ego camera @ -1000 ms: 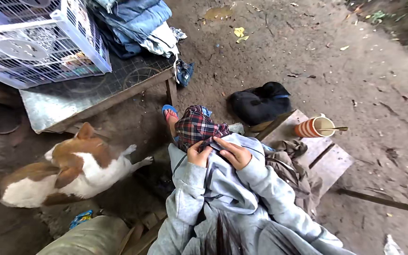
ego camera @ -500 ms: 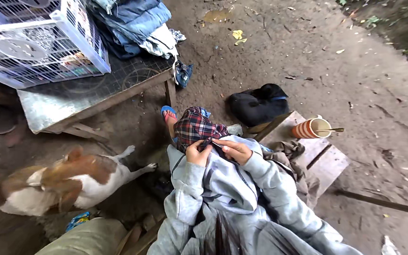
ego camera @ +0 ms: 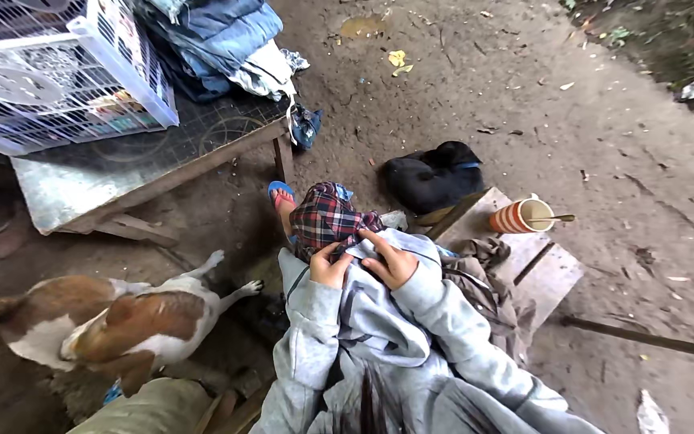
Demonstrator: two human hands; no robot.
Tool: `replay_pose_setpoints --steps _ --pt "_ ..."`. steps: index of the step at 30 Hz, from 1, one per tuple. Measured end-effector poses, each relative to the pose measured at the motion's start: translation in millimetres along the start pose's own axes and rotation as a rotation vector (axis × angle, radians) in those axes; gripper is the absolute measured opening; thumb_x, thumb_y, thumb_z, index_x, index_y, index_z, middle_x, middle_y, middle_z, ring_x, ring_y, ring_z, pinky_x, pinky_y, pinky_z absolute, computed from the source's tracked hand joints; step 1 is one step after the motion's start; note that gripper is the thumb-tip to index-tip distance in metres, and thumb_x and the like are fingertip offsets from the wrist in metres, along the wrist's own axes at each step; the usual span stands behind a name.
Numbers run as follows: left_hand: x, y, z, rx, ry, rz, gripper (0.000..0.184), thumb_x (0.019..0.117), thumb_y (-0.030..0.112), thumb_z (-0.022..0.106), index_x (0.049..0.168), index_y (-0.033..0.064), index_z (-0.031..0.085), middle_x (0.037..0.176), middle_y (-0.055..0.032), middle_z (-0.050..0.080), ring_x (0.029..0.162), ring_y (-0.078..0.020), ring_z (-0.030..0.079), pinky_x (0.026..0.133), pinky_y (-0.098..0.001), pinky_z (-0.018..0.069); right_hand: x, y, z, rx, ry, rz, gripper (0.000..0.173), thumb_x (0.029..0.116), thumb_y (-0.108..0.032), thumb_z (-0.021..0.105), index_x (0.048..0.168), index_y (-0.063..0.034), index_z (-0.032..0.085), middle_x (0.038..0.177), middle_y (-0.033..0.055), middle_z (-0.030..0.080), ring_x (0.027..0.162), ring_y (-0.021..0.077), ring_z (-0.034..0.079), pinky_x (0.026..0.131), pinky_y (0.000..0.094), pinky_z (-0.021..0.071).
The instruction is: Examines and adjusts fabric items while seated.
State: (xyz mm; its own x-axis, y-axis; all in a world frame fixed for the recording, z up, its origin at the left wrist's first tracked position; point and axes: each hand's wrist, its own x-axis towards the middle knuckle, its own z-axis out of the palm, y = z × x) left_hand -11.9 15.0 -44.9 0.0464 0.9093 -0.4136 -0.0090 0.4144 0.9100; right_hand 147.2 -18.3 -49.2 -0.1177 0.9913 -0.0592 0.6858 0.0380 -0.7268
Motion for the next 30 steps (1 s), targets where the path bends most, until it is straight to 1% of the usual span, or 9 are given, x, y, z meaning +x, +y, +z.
replay_pose_setpoints --steps 6,10,13,15,19,21,23,26,30 --pt "0 -2 0 -0.013 0.008 0.021 0.015 0.0857 -0.01 0.065 0.1 -0.0106 0.069 0.087 -0.0041 0.072 0.081 0.0042 0.065 0.08 -0.0161 0.0535 -5 7 0 0.011 0.005 -0.002 0.055 0.1011 -0.031 0.059 0.146 0.0002 0.053 0.094 0.0221 0.073 0.069 0.0394 0.07 0.064 0.0579 0.0561" --pt "0 0 0 0.016 -0.003 0.008 0.015 0.0872 -0.009 0.065 0.102 -0.011 0.068 0.088 -0.0055 0.072 0.081 0.0033 0.064 0.08 -0.0169 0.0533 -1 5 2 -0.003 0.008 -0.065 0.045 0.1029 -0.03 0.056 0.142 -0.0095 0.061 0.108 0.0237 0.073 0.08 0.042 0.073 0.068 0.0586 0.0573" --pt "1 0 -1 0.042 -0.003 0.028 0.017 0.0864 -0.008 0.064 0.102 -0.0109 0.069 0.091 -0.0077 0.072 0.084 0.0027 0.065 0.082 -0.017 0.0531 4 14 2 0.196 -0.013 -0.144 0.041 0.1061 -0.024 0.048 0.137 -0.0036 0.064 0.124 0.0165 0.072 0.098 0.0247 0.074 0.087 0.0424 0.0589" --pt "0 -1 -1 0.07 -0.008 0.055 0.018 0.0863 -0.008 0.066 0.103 -0.0121 0.069 0.095 -0.0108 0.072 0.087 0.0016 0.064 0.084 -0.0171 0.0518 7 13 -2 0.443 -0.071 -0.056 0.041 0.1056 -0.019 0.044 0.135 0.0034 0.063 0.103 0.0077 0.073 0.074 0.0024 0.059 0.07 0.0212 0.0494" --pt "0 -1 2 0.111 0.002 0.07 0.017 0.0882 -0.005 0.069 0.104 -0.0118 0.07 0.096 -0.0132 0.073 0.088 0.0002 0.065 0.087 -0.0182 0.0513 13 13 -13 0.731 -0.225 0.096 0.043 0.1048 -0.016 0.042 0.138 0.0067 0.056 0.073 -0.0098 0.058 0.057 -0.0066 0.044 0.056 0.0137 0.0402" --pt "0 1 2 0.112 0.008 0.057 0.016 0.0884 -0.005 0.068 0.103 -0.0116 0.07 0.095 -0.0123 0.073 0.087 0.0011 0.064 0.085 -0.0179 0.0513 13 15 -13 0.725 -0.229 0.084 0.044 0.1041 -0.017 0.042 0.139 0.0062 0.055 0.07 -0.011 0.055 0.057 -0.0057 0.044 0.056 0.0146 0.04" --pt "0 1 1 0.11 0.013 0.052 0.017 0.0873 -0.006 0.067 0.103 -0.0123 0.069 0.096 -0.0126 0.073 0.087 0.0013 0.064 0.085 -0.018 0.0509 9 17 -11 0.544 -0.183 0.011 0.045 0.1041 -0.021 0.044 0.139 0.0042 0.057 0.078 -0.0016 0.062 0.062 -0.0004 0.05 0.062 0.0201 0.0454" --pt "0 0 2 0.07 0.023 0.055 0.018 0.0861 -0.009 0.063 0.103 -0.0122 0.069 0.095 -0.0114 0.072 0.087 0.0029 0.063 0.084 -0.0161 0.0505 0 17 -6 0.245 -0.092 -0.069 0.048 0.1044 -0.028 0.049 0.143 -0.0003 0.057 0.088 0.0174 0.072 0.066 0.0236 0.064 0.066 0.0442 0.0548" --pt "0 -1 3 0.017 0.045 0.055 0.013 0.0895 -0.006 0.064 0.1 -0.0103 0.07 0.09 -0.0061 0.072 0.082 0.0052 0.063 0.08 -0.0149 0.0518 -10 6 -5 0.045 -0.054 0.02 0.053 0.103 -0.032 0.054 0.147 -0.0027 0.053 0.092 0.022 0.073 0.069 0.0388 0.069 0.065 0.0588 0.0552"
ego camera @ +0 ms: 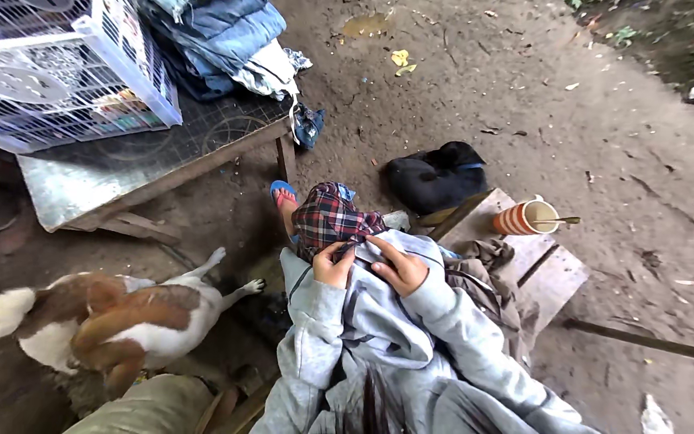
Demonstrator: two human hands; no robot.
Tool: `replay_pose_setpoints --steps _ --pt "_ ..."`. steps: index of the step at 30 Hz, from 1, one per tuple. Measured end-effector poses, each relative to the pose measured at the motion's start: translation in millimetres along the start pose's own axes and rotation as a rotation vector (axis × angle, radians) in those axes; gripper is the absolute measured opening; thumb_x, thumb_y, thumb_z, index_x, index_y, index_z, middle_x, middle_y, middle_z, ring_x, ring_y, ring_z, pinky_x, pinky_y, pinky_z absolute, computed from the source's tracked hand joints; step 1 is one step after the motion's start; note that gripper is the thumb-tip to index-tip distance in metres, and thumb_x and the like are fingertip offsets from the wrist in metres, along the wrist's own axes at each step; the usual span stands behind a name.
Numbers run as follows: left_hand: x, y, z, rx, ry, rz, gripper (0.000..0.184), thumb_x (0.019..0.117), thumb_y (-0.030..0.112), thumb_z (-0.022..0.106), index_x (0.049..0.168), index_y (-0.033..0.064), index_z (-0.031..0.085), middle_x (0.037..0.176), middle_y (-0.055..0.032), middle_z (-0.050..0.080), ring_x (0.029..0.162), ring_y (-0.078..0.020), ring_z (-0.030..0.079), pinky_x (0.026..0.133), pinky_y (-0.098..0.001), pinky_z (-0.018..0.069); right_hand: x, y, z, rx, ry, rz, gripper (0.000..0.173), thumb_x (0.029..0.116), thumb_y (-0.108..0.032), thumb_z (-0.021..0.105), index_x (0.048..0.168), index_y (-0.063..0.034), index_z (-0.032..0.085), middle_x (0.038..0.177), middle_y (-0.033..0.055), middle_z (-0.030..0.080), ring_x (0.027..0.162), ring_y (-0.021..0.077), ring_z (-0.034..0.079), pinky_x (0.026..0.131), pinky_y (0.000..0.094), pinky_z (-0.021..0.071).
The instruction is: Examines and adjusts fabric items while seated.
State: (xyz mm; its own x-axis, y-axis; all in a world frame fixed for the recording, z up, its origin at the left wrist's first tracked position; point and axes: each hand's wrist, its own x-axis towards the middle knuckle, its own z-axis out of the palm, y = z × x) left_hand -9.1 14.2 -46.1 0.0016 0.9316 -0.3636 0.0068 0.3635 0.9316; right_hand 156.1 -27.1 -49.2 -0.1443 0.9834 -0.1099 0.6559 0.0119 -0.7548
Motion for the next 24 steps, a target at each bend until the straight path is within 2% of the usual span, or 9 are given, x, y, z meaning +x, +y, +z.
replay_pose_setpoints --steps 5,10,14,18,21,24 --pt "0 0 1 -0.016 0.004 0.0 0.012 0.0887 -0.007 0.064 0.098 -0.0101 0.07 0.087 -0.0035 0.072 0.08 0.006 0.063 0.079 -0.0145 0.052 -1 -3 -1 -0.039 0.009 0.03 0.054 0.1032 -0.032 0.054 0.148 -0.0023 0.052 0.095 0.0226 0.074 0.07 0.0402 0.07 0.066 0.0591 0.0555" --pt "-1 1 0 0.038 -0.029 0.005 0.017 0.0881 -0.008 0.063 0.104 -0.0125 0.069 0.094 -0.0111 0.072 0.085 0.0028 0.064 0.083 -0.0167 0.0516 9 -9 3 -0.038 0.018 0.018 0.053 0.1034 -0.032 0.054 0.146 -0.0016 0.053 0.099 0.0231 0.074 0.072 0.0414 0.071 0.066 0.0596 0.0556" --pt "-1 -2 -1 0.01 -0.006 -0.018 0.019 0.0877 -0.008 0.062 0.105 -0.0123 0.068 0.092 -0.0087 0.072 0.083 0.0031 0.064 0.082 -0.0168 0.0526 8 -8 7 -0.03 0.044 0.004 0.052 0.103 -0.031 0.055 0.145 -0.0007 0.054 0.099 0.0235 0.073 0.071 0.0405 0.07 0.066 0.0586 0.0558" --pt "-1 -1 0 -0.002 -0.003 -0.02 0.017 0.0871 -0.009 0.062 0.103 -0.0122 0.068 0.09 -0.0073 0.071 0.081 0.0038 0.063 0.08 -0.0162 0.0521 2 -3 7 -0.031 0.076 0.015 0.053 0.1028 -0.031 0.055 0.145 0.0001 0.054 0.09 0.0206 0.073 0.067 0.0379 0.069 0.063 0.0571 0.0555" --pt "-1 0 0 0.013 -0.028 -0.021 0.018 0.0875 -0.008 0.063 0.104 -0.0125 0.068 0.092 -0.0091 0.072 0.083 0.0031 0.064 0.081 -0.0166 0.0521 7 -8 6 -0.022 0.047 0.043 0.053 0.1035 -0.031 0.054 0.147 -0.0003 0.052 0.092 0.0215 0.073 0.069 0.0396 0.069 0.065 0.0585 0.0553" --pt "-1 0 0 0.0 -0.021 -0.02 0.016 0.0873 -0.008 0.063 0.103 -0.0116 0.068 0.09 -0.0069 0.071 0.081 0.0039 0.064 0.08 -0.0159 0.0525 12 -9 7 -0.018 0.036 0.017 0.053 0.104 -0.032 0.053 0.147 -0.0015 0.052 0.095 0.0218 0.073 0.07 0.0393 0.069 0.066 0.0584 0.0553"
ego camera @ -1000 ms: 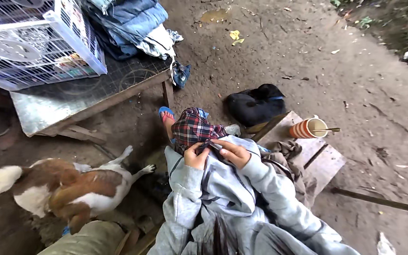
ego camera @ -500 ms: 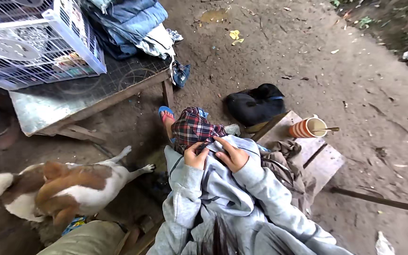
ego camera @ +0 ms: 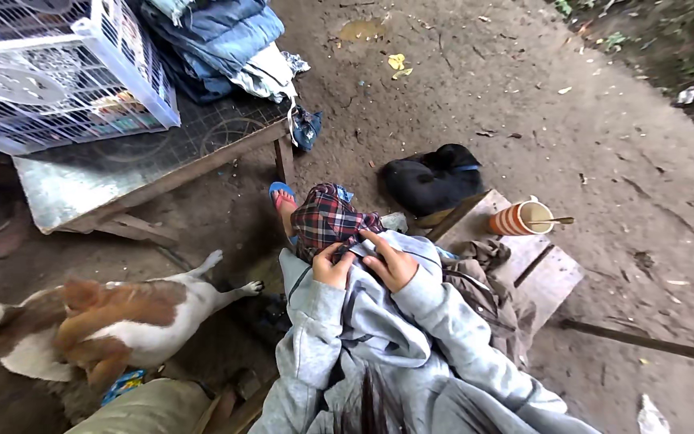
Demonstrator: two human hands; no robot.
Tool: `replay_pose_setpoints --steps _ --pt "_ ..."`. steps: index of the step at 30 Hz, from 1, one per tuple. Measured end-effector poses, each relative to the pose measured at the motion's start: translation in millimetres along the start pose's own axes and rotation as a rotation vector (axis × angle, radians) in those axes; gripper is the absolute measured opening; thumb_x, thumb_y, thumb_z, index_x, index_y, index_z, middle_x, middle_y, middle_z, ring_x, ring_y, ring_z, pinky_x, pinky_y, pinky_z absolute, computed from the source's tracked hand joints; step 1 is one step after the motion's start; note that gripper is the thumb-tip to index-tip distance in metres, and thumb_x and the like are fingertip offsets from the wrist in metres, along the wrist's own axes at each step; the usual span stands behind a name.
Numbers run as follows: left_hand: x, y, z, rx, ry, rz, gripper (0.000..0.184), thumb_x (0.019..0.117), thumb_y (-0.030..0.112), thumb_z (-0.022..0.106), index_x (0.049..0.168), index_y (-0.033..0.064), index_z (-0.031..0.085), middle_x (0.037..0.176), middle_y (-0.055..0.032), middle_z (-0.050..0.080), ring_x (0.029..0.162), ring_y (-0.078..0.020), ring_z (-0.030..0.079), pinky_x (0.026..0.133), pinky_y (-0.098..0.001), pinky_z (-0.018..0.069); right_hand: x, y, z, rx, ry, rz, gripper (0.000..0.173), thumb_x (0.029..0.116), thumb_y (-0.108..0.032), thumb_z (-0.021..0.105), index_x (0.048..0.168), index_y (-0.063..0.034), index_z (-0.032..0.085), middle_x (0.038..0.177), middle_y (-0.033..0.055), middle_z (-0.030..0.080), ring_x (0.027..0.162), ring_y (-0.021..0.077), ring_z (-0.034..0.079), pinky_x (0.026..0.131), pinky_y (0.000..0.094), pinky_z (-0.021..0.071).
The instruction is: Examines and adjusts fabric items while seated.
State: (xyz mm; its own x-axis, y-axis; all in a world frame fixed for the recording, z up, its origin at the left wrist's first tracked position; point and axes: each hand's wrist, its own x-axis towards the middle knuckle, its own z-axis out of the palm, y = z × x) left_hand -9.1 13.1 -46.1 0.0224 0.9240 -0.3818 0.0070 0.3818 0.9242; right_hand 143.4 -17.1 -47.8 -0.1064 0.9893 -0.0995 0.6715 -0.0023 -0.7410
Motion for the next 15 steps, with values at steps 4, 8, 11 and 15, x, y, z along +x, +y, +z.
replay_pose_setpoints --steps 4,8,11,15 --pt "1 0 0 -0.007 0.005 -0.013 0.018 0.0869 -0.008 0.063 0.103 -0.0117 0.068 0.091 -0.0075 0.071 0.081 0.0039 0.063 0.08 -0.016 0.0521 -1 12 4 0.067 0.044 -0.131 0.042 0.1046 -0.025 0.051 0.14 -0.0056 0.062 0.115 0.0238 0.073 0.089 0.0413 0.074 0.077 0.0576 0.058" --pt "1 0 -1 0.033 -0.005 0.015 0.018 0.0866 -0.007 0.063 0.103 -0.012 0.069 0.092 -0.0094 0.071 0.083 0.0034 0.063 0.081 -0.0159 0.051 2 18 1 0.325 0.001 -0.151 0.042 0.1062 -0.021 0.045 0.136 0.0032 0.062 0.119 0.0149 0.073 0.084 0.0104 0.068 0.078 0.0275 0.0544" --pt "2 0 -2 0.075 -0.028 0.052 0.017 0.0873 -0.006 0.064 0.102 -0.0116 0.069 0.094 -0.0113 0.072 0.085 0.0021 0.063 0.083 -0.0167 0.051 5 14 -8 0.602 -0.142 0.013 0.044 0.105 -0.02 0.043 0.137 0.0068 0.057 0.086 -0.0022 0.064 0.062 -0.006 0.046 0.06 0.0143 0.042" --pt "1 0 -1 0.115 -0.03 0.075 0.016 0.0883 -0.003 0.066 0.102 -0.0105 0.07 0.094 -0.0111 0.072 0.086 0.0008 0.063 0.084 -0.0187 0.0507 8 17 -14 0.777 -0.237 0.083 0.046 0.1038 -0.02 0.043 0.14 0.0067 0.053 0.074 -0.0122 0.056 0.055 -0.0076 0.041 0.053 0.0121 0.0371"
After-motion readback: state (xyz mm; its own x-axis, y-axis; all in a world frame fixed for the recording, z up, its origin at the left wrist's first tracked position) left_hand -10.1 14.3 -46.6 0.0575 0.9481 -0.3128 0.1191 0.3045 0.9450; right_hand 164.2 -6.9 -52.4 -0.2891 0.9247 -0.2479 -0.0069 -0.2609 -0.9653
